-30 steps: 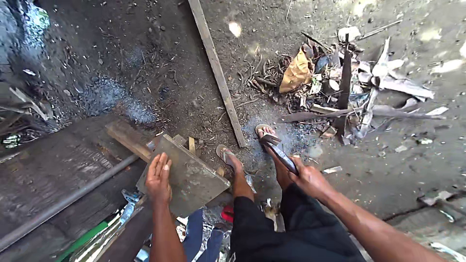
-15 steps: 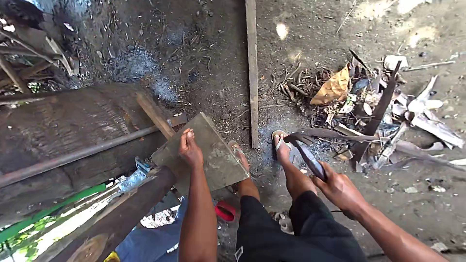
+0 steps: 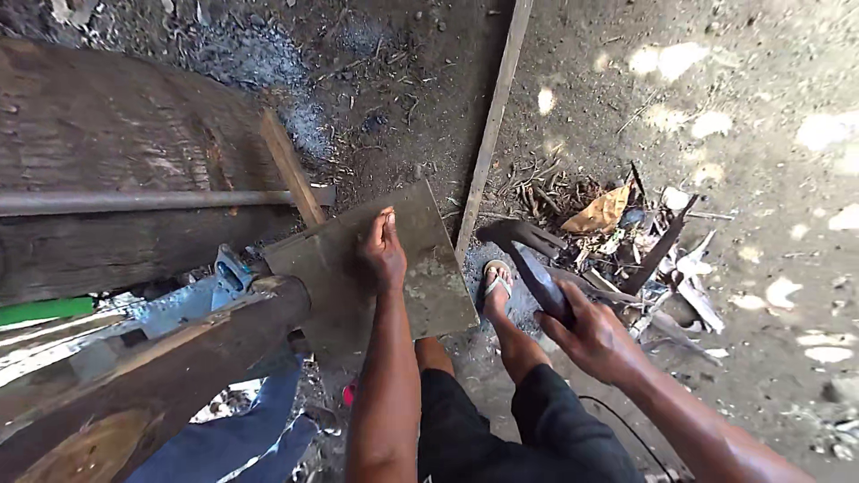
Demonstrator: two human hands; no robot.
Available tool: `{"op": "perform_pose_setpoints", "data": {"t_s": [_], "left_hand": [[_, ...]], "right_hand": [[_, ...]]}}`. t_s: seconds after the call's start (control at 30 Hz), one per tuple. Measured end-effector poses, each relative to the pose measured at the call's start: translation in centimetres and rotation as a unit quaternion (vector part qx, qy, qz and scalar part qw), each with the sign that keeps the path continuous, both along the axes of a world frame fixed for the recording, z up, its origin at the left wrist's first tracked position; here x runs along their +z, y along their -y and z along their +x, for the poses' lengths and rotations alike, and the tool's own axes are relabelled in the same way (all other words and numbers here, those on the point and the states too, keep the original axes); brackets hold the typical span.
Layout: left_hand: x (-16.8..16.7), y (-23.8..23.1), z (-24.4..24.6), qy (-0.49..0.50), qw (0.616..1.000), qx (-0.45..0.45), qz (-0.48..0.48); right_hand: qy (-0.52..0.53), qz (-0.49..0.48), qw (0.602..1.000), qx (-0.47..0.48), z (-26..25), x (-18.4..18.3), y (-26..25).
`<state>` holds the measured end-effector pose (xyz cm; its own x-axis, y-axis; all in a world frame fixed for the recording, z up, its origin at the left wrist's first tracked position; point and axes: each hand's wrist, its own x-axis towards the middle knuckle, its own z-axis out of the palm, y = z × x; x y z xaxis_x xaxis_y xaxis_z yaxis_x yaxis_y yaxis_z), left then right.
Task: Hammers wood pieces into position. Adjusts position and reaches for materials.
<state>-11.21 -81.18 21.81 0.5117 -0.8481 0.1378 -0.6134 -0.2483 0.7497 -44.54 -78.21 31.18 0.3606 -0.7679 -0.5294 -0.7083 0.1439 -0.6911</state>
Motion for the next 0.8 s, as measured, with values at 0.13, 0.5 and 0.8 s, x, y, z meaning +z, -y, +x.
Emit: {"op": "perform_pose_setpoints", "data": {"t_s": [0.13, 0.5, 0.8], "left_hand": [[0.5, 0.1, 0.0, 0.021, 1.0, 0.005, 0.02], [0.0, 0.1, -0.2, 0.036, 0.999, 0.033, 0.015], [0.1, 0.4, -0.1, 0.024, 1.0, 0.016, 0.011]], "right_hand": [[0.035, -0.073, 0.995, 0.051, 4.4, 2.4, 2.9], [-0.071, -0.131, 0.971, 0.185, 13.0, 1.5, 6.4], [0.008, -0.274, 0.952, 0.132, 13.3, 4.0, 5.6]]}}
